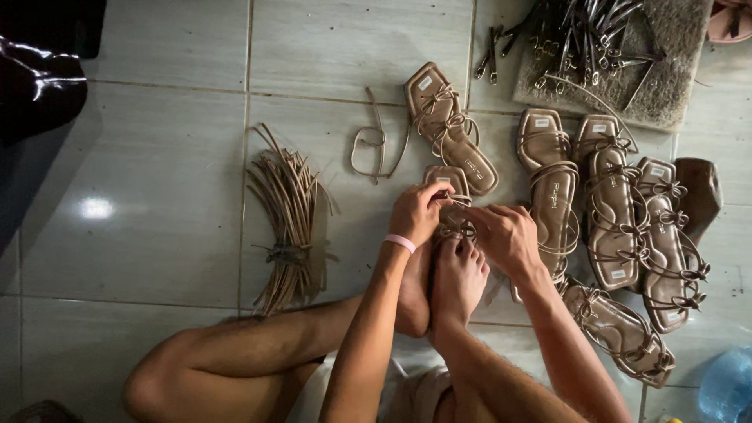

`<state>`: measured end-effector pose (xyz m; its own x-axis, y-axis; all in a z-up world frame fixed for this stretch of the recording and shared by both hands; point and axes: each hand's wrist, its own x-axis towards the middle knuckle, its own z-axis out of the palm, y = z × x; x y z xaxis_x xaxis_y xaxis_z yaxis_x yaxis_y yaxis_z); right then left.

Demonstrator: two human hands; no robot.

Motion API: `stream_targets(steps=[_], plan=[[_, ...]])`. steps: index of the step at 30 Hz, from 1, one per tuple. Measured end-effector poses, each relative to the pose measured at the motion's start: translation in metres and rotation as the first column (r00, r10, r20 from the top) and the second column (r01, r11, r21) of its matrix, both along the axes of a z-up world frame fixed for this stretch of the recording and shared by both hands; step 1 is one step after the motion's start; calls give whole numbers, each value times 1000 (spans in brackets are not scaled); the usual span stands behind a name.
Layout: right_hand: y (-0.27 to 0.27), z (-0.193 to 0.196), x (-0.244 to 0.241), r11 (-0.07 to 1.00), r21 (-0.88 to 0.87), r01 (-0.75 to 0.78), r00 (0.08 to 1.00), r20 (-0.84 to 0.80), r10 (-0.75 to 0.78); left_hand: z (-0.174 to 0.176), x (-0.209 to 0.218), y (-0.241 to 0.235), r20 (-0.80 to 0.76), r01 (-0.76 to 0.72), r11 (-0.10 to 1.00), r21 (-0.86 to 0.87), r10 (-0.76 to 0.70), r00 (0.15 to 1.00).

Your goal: The person sits on a tiled floor and ties the straps of a beige strappy sandal. They repeatedly wrap and knot the strap around the ankle area of the sandal, adjusting the tension and position of the knot.

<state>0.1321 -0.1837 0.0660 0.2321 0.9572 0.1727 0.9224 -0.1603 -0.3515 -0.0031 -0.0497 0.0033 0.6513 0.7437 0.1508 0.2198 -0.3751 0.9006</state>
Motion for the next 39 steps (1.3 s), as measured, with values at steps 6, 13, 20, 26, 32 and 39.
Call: stream_targets(steps=[6,13,20,26,32,39], plan=[[3,-15,5,1000,6,-9,999,-38,10,-6,0,6,68,28,971,-236,-12,998],[6,0,0,999,-21,27,998,-55,-28,-22,-7,8,206,52,927,-371,27,978],[28,20,-15,972,67,223,910,-372,-183,-15,2,7,-8,-133,933,-334,138,990],[48,10,-24,968,110,227,890,-428,-160,-17,6,9,-7,-198,922,-332,207,978],[48,4,-23,965,67,254,866,-459,-196,-30,9,8,-23,-222,937,-271,224,974],[50,-1,-20,972,61,227,892,-415,-182,-28,11,11,-57,-245,926,-287,239,969]])
